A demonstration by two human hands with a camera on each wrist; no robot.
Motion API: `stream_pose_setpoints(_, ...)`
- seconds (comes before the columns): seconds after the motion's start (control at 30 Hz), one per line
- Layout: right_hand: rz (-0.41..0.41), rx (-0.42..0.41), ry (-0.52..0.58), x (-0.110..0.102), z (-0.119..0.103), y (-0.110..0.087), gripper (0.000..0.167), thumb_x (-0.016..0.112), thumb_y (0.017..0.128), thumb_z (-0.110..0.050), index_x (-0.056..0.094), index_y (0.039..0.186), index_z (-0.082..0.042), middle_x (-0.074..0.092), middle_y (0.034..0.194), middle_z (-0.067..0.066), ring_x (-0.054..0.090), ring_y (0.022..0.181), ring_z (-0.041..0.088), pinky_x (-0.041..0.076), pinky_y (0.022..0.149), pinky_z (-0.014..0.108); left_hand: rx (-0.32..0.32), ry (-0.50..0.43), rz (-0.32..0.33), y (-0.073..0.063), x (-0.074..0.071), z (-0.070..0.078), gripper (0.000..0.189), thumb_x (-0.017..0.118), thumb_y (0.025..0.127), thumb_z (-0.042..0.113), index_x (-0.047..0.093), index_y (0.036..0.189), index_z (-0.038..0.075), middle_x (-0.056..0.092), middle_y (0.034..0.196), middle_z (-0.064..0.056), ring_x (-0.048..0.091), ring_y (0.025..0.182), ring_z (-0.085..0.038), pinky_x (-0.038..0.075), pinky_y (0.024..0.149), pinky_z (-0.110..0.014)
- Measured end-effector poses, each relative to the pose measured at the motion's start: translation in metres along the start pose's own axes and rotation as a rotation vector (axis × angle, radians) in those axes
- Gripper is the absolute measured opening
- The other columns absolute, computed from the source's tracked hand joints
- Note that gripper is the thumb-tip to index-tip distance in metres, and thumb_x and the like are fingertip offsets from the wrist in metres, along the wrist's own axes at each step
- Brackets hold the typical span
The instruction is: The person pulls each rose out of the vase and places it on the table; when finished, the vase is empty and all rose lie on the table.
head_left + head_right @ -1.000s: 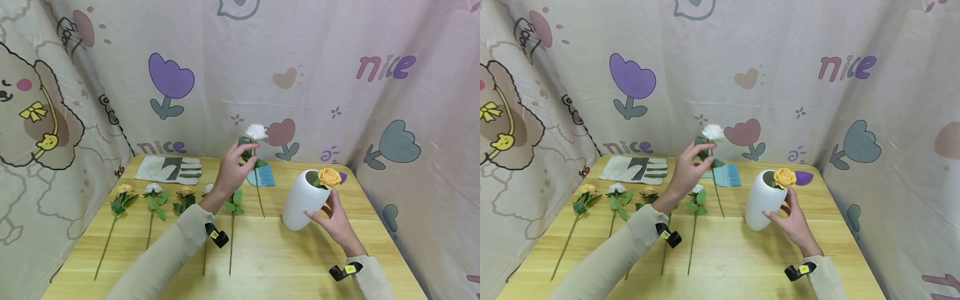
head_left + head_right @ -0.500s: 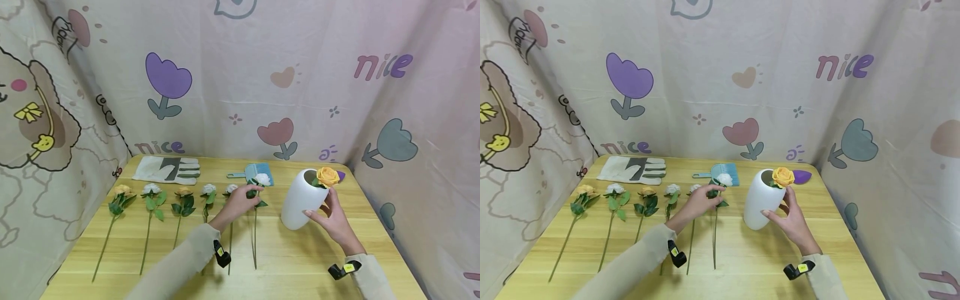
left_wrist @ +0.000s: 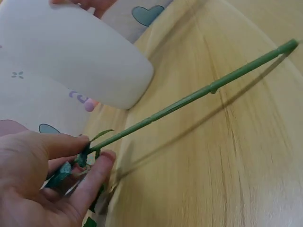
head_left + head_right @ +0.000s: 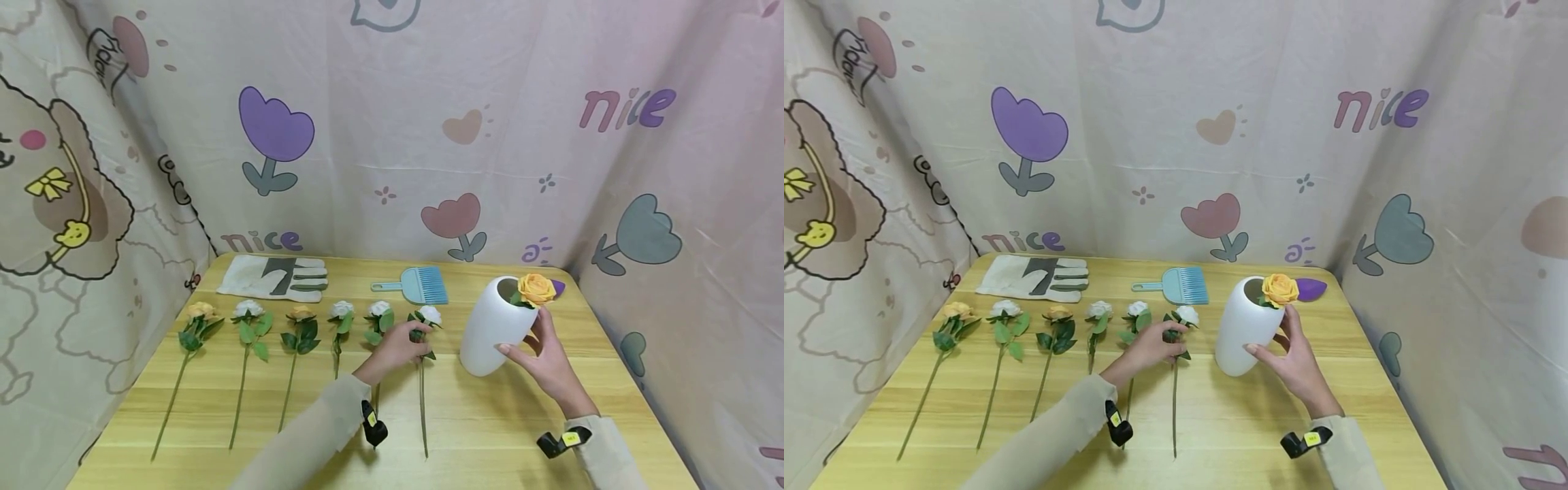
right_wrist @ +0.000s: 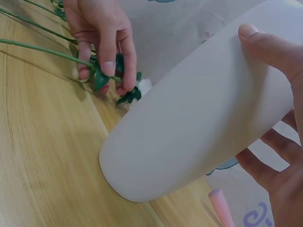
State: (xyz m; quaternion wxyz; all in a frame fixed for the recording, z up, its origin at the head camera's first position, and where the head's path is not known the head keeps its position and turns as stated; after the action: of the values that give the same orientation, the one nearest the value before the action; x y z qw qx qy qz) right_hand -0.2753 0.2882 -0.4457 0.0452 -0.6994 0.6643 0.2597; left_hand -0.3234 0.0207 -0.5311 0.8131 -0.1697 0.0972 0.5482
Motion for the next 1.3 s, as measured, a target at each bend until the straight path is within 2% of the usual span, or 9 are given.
stream_pose_setpoints(0.1,-0.002,-0.003,0.004,0.000,0.000,0.000,0.102,0.082,0.096,-0.006,0.020,0.172,-0.033,0.045,0.165,0.011,0.045,0.141,-0.007,0.046,0.105,0.011,0.008,0.067,0.003,-0.001,0.001,-0.001,0.040,0.077,0.103,0.016,0.071,0.141,0.011,0.077,0.101,-0.006,0.071,0.064,-0.015,0.057,0.058,-0.029)
stream_pose_setpoints(0.2,-0.003,-0.004,0.003,0.000,0.000,0.000,0.102,0.082,0.096,-0.006,0.019,0.172,-0.033,0.045,0.166,0.012,0.044,0.142,-0.008,0.046,0.105,0.010,0.041,0.180,0.013,-0.003,0.000,0.002,0.037,0.075,0.104,0.019,0.072,0.140,0.013,0.075,0.126,-0.012,0.064,0.066,-0.014,0.051,0.057,-0.029)
stream_pose_setpoints(0.27,-0.003,-0.005,0.003,0.000,0.000,0.000,0.103,0.082,0.096,-0.006,0.019,0.172,-0.033,0.044,0.166,0.012,0.044,0.142,-0.008,0.045,0.105,0.010,0.068,0.243,0.021,-0.005,-0.001,0.006,0.034,0.075,0.105,0.021,0.073,0.138,0.014,0.069,0.141,-0.016,0.065,0.079,-0.019,0.053,0.064,-0.034)
stream_pose_setpoints(0.37,-0.004,-0.006,0.002,0.000,0.000,0.000,0.103,0.082,0.096,-0.006,0.018,0.172,-0.033,0.043,0.167,0.013,0.044,0.142,-0.008,0.045,0.106,0.010,0.103,0.307,0.037,-0.009,-0.002,0.013,0.031,0.074,0.105,0.022,0.075,0.135,0.014,0.057,0.156,-0.020,0.067,0.117,-0.033,0.059,0.089,-0.049)
stream_pose_setpoints(0.5,-0.006,-0.001,-0.003,0.000,0.000,0.000,0.103,0.081,0.096,-0.006,0.018,0.172,-0.033,0.043,0.167,0.016,0.043,0.142,-0.009,0.045,0.105,0.010,0.135,0.345,0.072,-0.013,-0.006,0.023,0.026,0.074,0.105,0.019,0.078,0.130,0.012,0.048,0.165,-0.022,0.051,0.148,-0.047,0.048,0.115,-0.067)
stream_pose_setpoints(0.8,-0.010,0.005,0.001,0.000,-0.001,0.000,0.103,0.081,0.096,-0.006,0.018,0.172,-0.033,0.041,0.169,0.019,0.042,0.143,-0.010,0.044,0.106,0.010,0.220,0.346,0.161,-0.015,-0.018,0.051,0.024,0.073,0.103,0.011,0.078,0.127,0.012,0.049,0.165,-0.013,0.042,0.153,-0.043,0.045,0.118,-0.066)
stream_pose_setpoints(1.03,-0.011,0.003,-0.012,-0.001,-0.002,-0.001,0.104,0.081,0.097,-0.006,0.016,0.173,-0.034,0.040,0.169,0.020,0.041,0.142,-0.010,0.044,0.106,0.009,0.332,0.251,0.013,-0.008,0.007,0.084,0.080,0.084,0.097,0.022,0.045,0.166,0.027,0.034,0.176,-0.005,0.032,0.162,-0.035,0.041,0.122,-0.070)
stream_pose_setpoints(1.13,-0.007,-0.003,-0.021,-0.002,-0.002,-0.001,0.104,0.081,0.097,-0.006,0.016,0.173,-0.034,0.040,0.169,0.021,0.042,0.142,-0.010,0.044,0.105,0.009,0.373,0.212,-0.054,-0.003,0.025,0.097,0.100,0.089,0.094,0.026,0.028,0.173,0.035,0.028,0.179,-0.001,0.030,0.164,-0.033,0.037,0.123,-0.072)
stream_pose_setpoints(1.3,-0.020,0.004,-0.031,0.000,-0.001,-0.001,0.104,0.080,0.098,-0.007,0.014,0.174,-0.034,0.038,0.171,0.021,0.040,0.142,-0.011,0.043,0.105,0.009,0.443,0.095,-0.143,0.002,0.047,0.113,0.112,0.090,0.093,0.025,0.014,0.175,0.039,0.030,0.179,0.005,0.035,0.163,-0.027,0.039,0.125,-0.066)
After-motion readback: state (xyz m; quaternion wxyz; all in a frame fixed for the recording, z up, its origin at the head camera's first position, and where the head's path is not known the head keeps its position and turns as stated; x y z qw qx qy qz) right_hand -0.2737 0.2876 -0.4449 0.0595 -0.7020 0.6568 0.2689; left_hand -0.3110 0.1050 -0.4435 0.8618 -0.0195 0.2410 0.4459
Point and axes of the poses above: each hand's wrist, its own y-axis towards the middle knuckle, its own x-axis out of the palm, z = x × y, the point moved 10 cm from there along y, towards the middle knuckle
